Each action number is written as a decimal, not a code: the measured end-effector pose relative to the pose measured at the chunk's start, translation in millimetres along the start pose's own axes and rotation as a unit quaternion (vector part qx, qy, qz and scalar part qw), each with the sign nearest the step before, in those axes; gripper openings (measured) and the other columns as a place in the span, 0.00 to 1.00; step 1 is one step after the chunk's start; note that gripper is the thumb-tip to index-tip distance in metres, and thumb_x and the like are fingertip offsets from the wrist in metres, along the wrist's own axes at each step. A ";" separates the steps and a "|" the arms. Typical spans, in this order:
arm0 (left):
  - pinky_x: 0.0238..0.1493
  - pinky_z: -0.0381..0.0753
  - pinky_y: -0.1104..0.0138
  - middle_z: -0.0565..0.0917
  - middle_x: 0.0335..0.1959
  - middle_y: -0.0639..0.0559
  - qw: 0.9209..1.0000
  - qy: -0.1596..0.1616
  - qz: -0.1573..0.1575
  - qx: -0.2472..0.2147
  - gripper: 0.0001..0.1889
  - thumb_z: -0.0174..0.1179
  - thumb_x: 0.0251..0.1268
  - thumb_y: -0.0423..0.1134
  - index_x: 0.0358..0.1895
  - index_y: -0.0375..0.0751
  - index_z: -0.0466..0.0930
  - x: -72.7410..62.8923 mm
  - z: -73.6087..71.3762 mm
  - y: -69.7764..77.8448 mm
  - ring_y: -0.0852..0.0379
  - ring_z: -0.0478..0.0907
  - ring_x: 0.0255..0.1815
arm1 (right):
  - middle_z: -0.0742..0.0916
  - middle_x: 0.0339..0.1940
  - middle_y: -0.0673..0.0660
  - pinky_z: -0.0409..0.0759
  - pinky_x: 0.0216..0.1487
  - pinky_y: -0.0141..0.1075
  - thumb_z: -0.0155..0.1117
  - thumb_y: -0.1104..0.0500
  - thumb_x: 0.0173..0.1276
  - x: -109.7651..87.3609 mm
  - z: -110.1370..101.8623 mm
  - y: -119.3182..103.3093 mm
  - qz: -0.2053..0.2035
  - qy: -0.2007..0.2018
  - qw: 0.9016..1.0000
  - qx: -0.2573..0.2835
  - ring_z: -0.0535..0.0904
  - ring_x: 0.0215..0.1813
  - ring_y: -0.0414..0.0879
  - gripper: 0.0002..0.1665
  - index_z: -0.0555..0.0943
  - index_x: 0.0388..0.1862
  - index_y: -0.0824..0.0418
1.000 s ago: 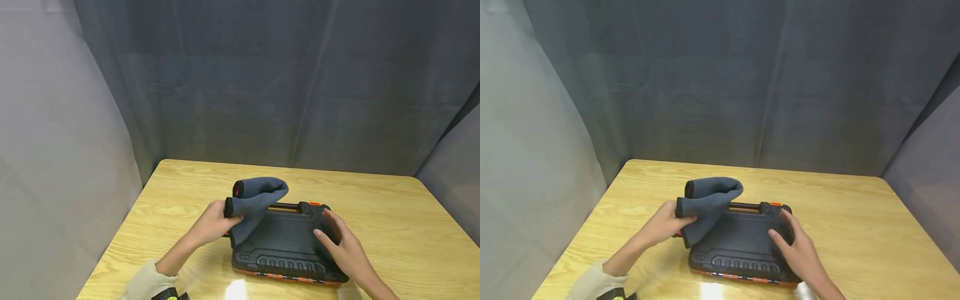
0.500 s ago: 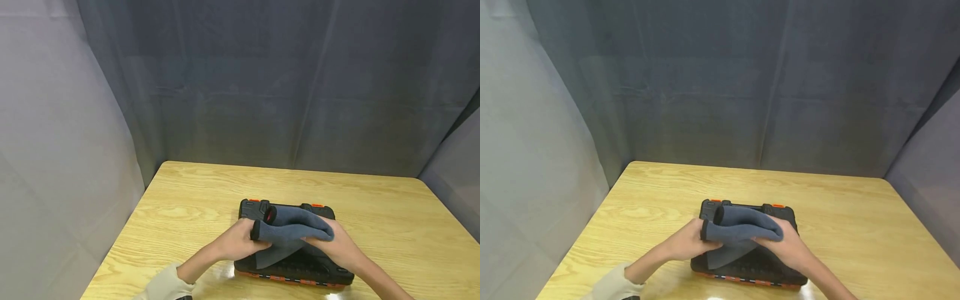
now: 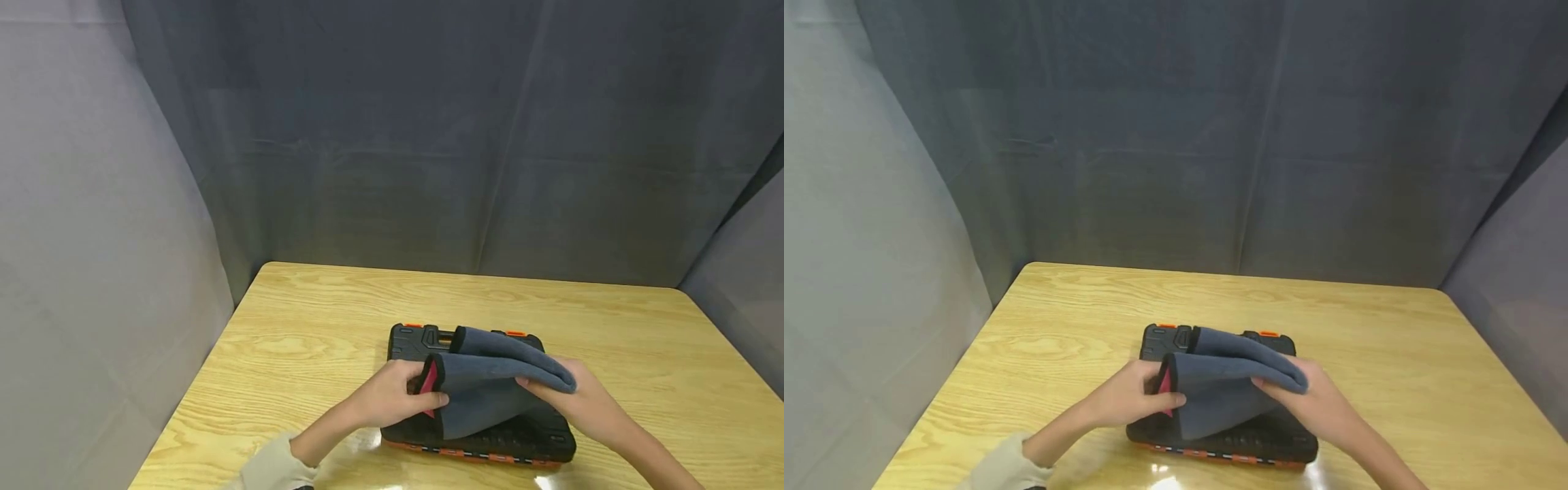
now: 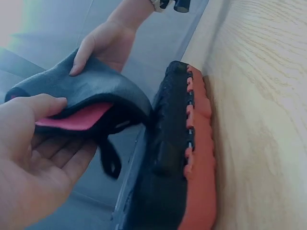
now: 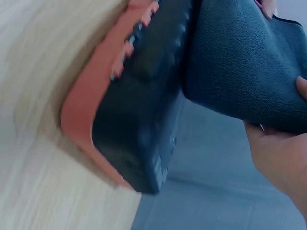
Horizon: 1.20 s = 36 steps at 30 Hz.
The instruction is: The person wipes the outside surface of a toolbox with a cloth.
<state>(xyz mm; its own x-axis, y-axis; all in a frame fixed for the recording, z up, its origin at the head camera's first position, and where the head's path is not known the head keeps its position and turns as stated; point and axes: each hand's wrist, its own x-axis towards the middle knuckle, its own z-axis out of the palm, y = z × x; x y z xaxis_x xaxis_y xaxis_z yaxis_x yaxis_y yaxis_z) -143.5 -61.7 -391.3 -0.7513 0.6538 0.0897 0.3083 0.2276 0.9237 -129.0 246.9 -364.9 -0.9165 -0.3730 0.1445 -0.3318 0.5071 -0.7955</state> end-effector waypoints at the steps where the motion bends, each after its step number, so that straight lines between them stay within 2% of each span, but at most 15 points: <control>1: 0.35 0.77 0.76 0.82 0.26 0.59 1.000 0.002 0.000 -0.009 0.09 0.62 0.72 0.41 0.33 0.40 0.80 -0.3 0.8 -2.2 0.69 0.78 0.28 | 0.87 0.50 0.57 0.81 0.42 0.34 0.61 0.59 0.75 -0.9 -3.7 0.3 0.007 0.006 1.000 -0.009 0.83 0.45 0.39 0.18 0.81 0.60 0.65; 4: 0.50 0.81 0.72 0.87 0.44 0.52 0.999 0.007 -0.004 -0.044 0.10 0.60 0.72 0.37 0.50 0.36 0.84 -2.6 2.2 -9.0 0.64 0.83 0.47 | 0.87 0.51 0.58 0.82 0.44 0.34 0.62 0.57 0.75 -4.8 -15.3 3.2 0.018 0.032 0.998 -0.043 0.82 0.46 0.36 0.20 0.80 0.61 0.65; 6: 0.52 0.80 0.70 0.86 0.50 0.48 0.998 0.008 -0.009 -0.055 0.12 0.60 0.73 0.35 0.54 0.36 0.83 -5.1 2.6 -13.5 0.61 0.83 0.51 | 0.86 0.52 0.58 0.83 0.44 0.34 0.62 0.57 0.75 -7.7 -23.1 6.6 0.024 0.048 0.997 -0.055 0.82 0.47 0.34 0.20 0.80 0.61 0.65; 9: 0.51 0.81 0.70 0.86 0.51 0.44 0.997 0.003 -0.014 -0.072 0.12 0.59 0.73 0.33 0.55 0.36 0.83 -8.9 3.8 -19.1 0.56 0.83 0.52 | 0.85 0.54 0.54 0.82 0.46 0.32 0.61 0.58 0.75 -11.8 -34.1 14.1 0.025 0.060 0.996 -0.061 0.81 0.50 0.32 0.22 0.79 0.64 0.65; 16: 0.51 0.80 0.72 0.86 0.51 0.45 0.996 0.006 -0.016 -0.085 0.12 0.58 0.73 0.31 0.54 0.37 0.83 -12.1 8.1 -26.0 0.56 0.83 0.52 | 0.80 0.54 0.31 0.77 0.47 0.22 0.61 0.60 0.75 -18.8 -58.3 30.7 0.008 0.085 0.993 -0.085 0.75 0.53 0.23 0.24 0.75 0.67 0.66; 23: 0.50 0.81 0.72 0.86 0.50 0.46 0.996 0.002 -0.022 -0.085 0.12 0.57 0.73 0.32 0.55 0.36 0.83 -11.6 9.4 -26.6 0.57 0.83 0.51 | 0.75 0.51 0.24 0.73 0.43 0.17 0.60 0.58 0.76 -22.3 -88.6 50.5 0.036 0.112 0.987 -0.107 0.71 0.50 0.17 0.28 0.71 0.69 0.71; 26: 0.49 0.81 0.72 0.86 0.50 0.47 0.997 0.001 -0.022 -0.079 0.12 0.57 0.73 0.32 0.55 0.35 0.83 -10.9 9.6 -27.9 0.59 0.83 0.50 | 0.74 0.50 0.28 0.73 0.39 0.18 0.61 0.54 0.76 -23.5 -97.7 60.1 0.072 0.127 0.982 -0.124 0.69 0.46 0.15 0.32 0.70 0.70 0.73; 27: 0.49 0.81 0.72 0.86 0.50 0.47 0.997 0.001 -0.022 -0.077 0.12 0.57 0.74 0.32 0.55 0.35 0.83 -10.7 9.7 -28.0 0.59 0.83 0.50 | 0.76 0.51 0.33 0.74 0.37 0.19 0.61 0.52 0.76 -23.8 -100.3 62.7 0.086 0.133 0.979 -0.131 0.68 0.45 0.15 0.33 0.70 0.70 0.73; 30: 0.49 0.81 0.72 0.87 0.49 0.48 0.997 0.000 -0.020 -0.068 0.12 0.57 0.74 0.32 0.55 0.35 0.83 -10.0 9.7 -28.5 0.60 0.84 0.49 | 0.80 0.55 0.55 0.81 0.47 0.40 0.59 0.49 0.77 -24.7 -106.7 69.7 0.118 0.142 0.973 -0.137 0.64 0.42 0.14 0.37 0.67 0.71 0.75; 32: 0.49 0.80 0.72 0.87 0.49 0.49 0.998 0.000 -0.019 -0.063 0.12 0.57 0.74 0.32 0.56 0.36 0.83 -9.6 9.7 -28.7 0.60 0.84 0.48 | 0.78 0.58 0.70 0.78 0.51 0.56 0.57 0.48 0.78 -24.5 -111.6 73.8 0.127 0.153 0.970 -0.139 0.65 0.41 0.18 0.37 0.65 0.71 0.77; 34: 0.50 0.80 0.72 0.87 0.48 0.49 0.998 -0.001 -0.019 -0.059 0.12 0.57 0.74 0.32 0.56 0.36 0.83 -9.3 9.2 -28.2 0.60 0.84 0.48 | 0.73 0.60 0.80 0.70 0.49 0.68 0.55 0.49 0.79 -24.1 -117.0 77.3 0.137 0.170 0.965 -0.146 0.73 0.43 0.31 0.38 0.64 0.70 0.78; 36: 0.50 0.80 0.72 0.87 0.48 0.49 0.998 -0.001 -0.020 -0.058 0.13 0.57 0.74 0.33 0.56 0.35 0.83 -8.8 8.6 -27.7 0.60 0.84 0.48 | 0.70 0.61 0.83 0.68 0.49 0.71 0.52 0.48 0.80 -23.2 -123.3 81.9 0.147 0.184 0.957 -0.166 0.77 0.48 0.53 0.37 0.63 0.70 0.79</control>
<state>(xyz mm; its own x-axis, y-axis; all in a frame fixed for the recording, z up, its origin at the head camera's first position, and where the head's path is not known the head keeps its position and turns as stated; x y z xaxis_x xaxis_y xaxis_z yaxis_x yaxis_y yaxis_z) -140.4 -67.5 -420.9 -0.7602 0.6477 0.0519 0.2085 0.1674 0.9636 -162.5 392.9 -360.8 -0.9775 0.0921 0.1898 -0.0442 0.7904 -0.6110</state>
